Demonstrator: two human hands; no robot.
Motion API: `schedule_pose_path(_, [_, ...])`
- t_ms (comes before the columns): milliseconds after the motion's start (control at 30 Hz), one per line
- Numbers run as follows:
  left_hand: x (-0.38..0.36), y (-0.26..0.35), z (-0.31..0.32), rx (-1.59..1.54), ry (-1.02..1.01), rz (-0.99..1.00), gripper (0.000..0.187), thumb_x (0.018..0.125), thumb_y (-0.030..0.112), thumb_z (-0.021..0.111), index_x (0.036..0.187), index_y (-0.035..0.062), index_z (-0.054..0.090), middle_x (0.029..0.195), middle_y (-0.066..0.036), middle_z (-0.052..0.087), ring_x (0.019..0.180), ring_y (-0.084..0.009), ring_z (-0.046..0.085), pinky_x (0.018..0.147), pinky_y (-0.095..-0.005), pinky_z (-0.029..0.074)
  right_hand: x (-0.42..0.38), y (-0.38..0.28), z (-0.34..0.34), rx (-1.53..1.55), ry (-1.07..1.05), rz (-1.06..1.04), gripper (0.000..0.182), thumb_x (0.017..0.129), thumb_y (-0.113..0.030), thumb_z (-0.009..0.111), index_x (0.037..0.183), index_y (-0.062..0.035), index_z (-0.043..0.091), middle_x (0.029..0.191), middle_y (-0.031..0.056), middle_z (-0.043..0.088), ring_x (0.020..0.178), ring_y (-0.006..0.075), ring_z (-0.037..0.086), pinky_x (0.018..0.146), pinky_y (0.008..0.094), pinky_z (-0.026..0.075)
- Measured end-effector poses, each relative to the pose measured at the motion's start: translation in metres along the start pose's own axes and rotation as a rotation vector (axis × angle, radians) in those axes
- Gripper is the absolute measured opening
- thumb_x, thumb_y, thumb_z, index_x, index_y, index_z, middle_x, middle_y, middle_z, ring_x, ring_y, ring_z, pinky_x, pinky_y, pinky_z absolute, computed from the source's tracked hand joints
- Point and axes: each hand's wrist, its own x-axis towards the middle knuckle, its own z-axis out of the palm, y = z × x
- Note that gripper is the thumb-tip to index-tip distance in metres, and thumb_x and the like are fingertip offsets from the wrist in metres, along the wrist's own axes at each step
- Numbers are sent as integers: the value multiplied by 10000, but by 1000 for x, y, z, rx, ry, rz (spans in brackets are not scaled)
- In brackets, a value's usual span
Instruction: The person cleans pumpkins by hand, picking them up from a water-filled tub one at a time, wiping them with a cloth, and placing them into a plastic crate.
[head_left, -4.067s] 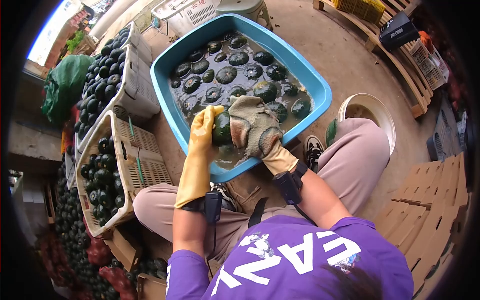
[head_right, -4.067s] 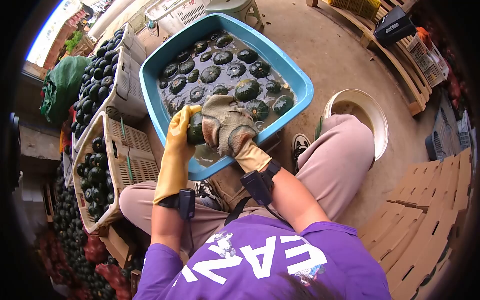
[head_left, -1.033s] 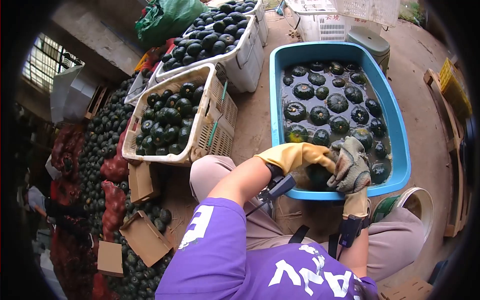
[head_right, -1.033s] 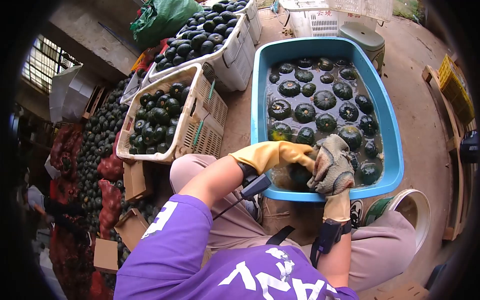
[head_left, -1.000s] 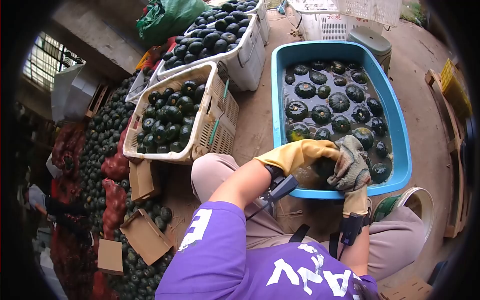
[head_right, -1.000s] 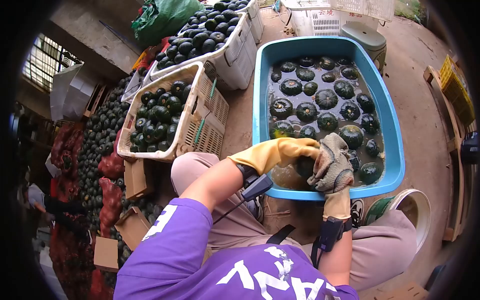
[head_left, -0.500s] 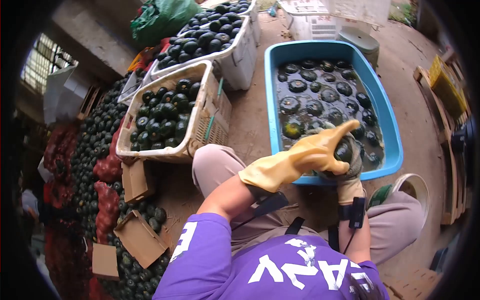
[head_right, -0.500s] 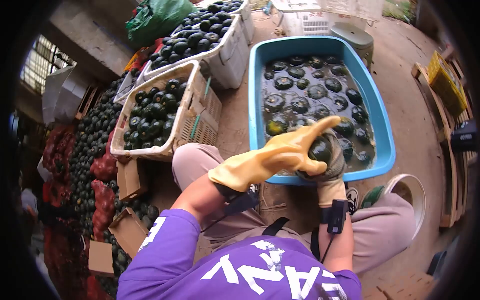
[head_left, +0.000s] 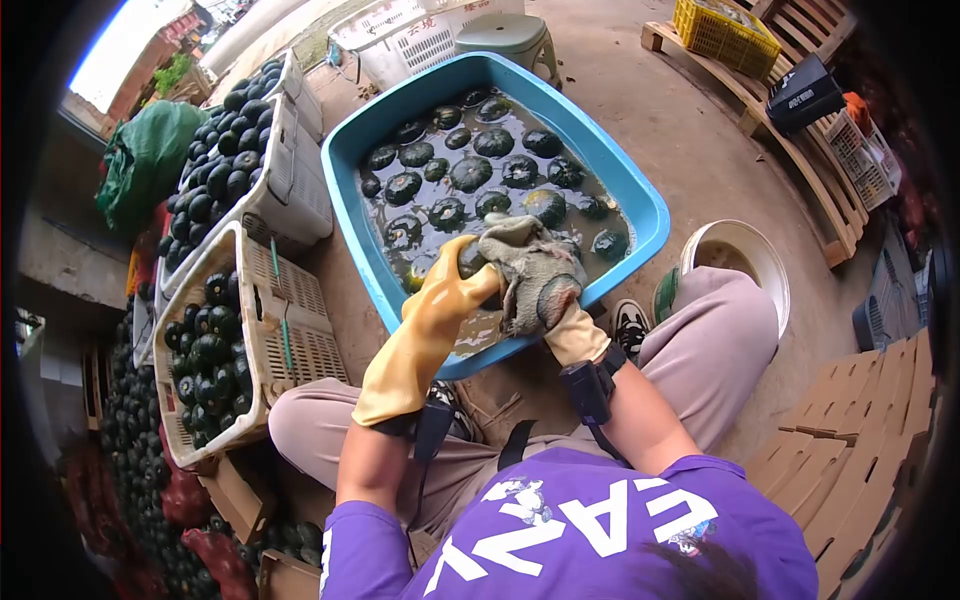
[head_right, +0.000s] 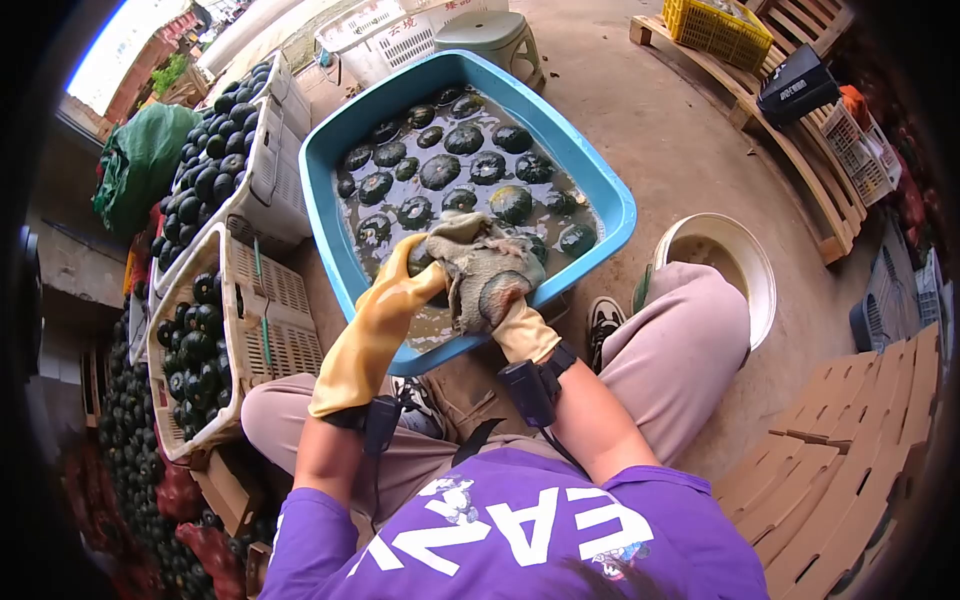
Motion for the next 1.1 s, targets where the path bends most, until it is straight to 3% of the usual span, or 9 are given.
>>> schedule_pose_path(67, [2, 7, -6, 375, -104, -233, 928, 760, 629, 714, 1461, 70, 476, 1341, -230, 613, 1235, -298, 612, 1070, -370, 431, -12, 32, 29, 299, -187, 55, 394, 892, -176, 647, 1270, -65, 660, 1287, 157, 652, 1202, 282, 625, 1064, 385, 474])
schedule_pose_path(100, [2, -33, -12, 547, -141, 101, 466, 927, 328, 693, 1305, 65, 617, 1221, -177, 634, 1138, -236, 624, 982, -310, 471, -6, 23, 16, 111, -227, 23, 420, 894, -202, 644, 1291, -63, 647, 1285, 150, 656, 1216, 295, 615, 1074, 394, 464])
schedule_pose_path(233, [17, -27, -7, -314, 34, 25, 495, 975, 409, 637, 1265, 8, 644, 1057, -81, 682, 986, -143, 599, 901, -280, 464, -4, 13, 27, -41, -63, 177, 466, 878, -255, 660, 1308, -76, 637, 1308, 151, 649, 1227, 320, 604, 1095, 396, 438])
schedule_pose_path(300, [40, -66, 6, -621, 170, -156, 434, 1018, 384, 585, 1240, 18, 655, 1026, -51, 686, 959, -134, 591, 859, -278, 464, -7, -25, 52, 668, 269, 167, 405, 881, -223, 676, 1265, -105, 629, 1195, 130, 684, 1128, 317, 643, 1026, 391, 480])
schedule_pose_path(700, [40, -20, 9, -453, 108, 182, 381, 1076, 300, 448, 1032, 29, 712, 990, -65, 704, 907, -165, 614, 847, -327, 474, -6, -14, 2, 313, 115, -163, 892, 639, -443, 823, 1377, -30, 539, 1360, 229, 565, 1291, 420, 522, 1142, 485, 384])
schedule_pose_path(767, [40, -25, 10, 338, 498, 458, 357, 1080, 253, 434, 1071, 20, 704, 1031, -128, 713, 940, -270, 632, 861, -387, 479, -12, -2, 18, -4, 42, -166, 874, 669, -445, 796, 1387, -25, 529, 1359, 246, 558, 1282, 446, 515, 1139, 513, 376])
schedule_pose_path(900, [-12, -4, 36, 240, 293, 90, 554, 995, 259, 631, 1480, 63, 448, 1365, -214, 577, 1208, -318, 592, 1087, -389, 426, -1, 15, 19, -40, 45, 188, 569, 763, -384, 736, 1217, -57, 631, 1282, 203, 605, 1221, 405, 554, 1071, 477, 433])
schedule_pose_path(1033, [-7, -5, 14, -54, 90, 365, 633, 921, 169, 718, 1476, 51, 438, 1377, -160, 557, 1249, -235, 570, 1071, -332, 436, 4, 12, 27, 24, 199, 260, 384, 830, -298, 662, 1160, -101, 657, 1164, 167, 666, 1094, 375, 614, 985, 440, 471])
schedule_pose_path(1100, [5, -46, 4, 703, 103, 719, 653, 854, 171, 752, 1439, 65, 482, 1359, -164, 573, 1207, -243, 594, 1052, -338, 452, -2, 3, 34, -267, 31, 233, 440, 814, -288, 681, 1217, -118, 635, 1163, 146, 671, 1106, 358, 625, 974, 438, 487])
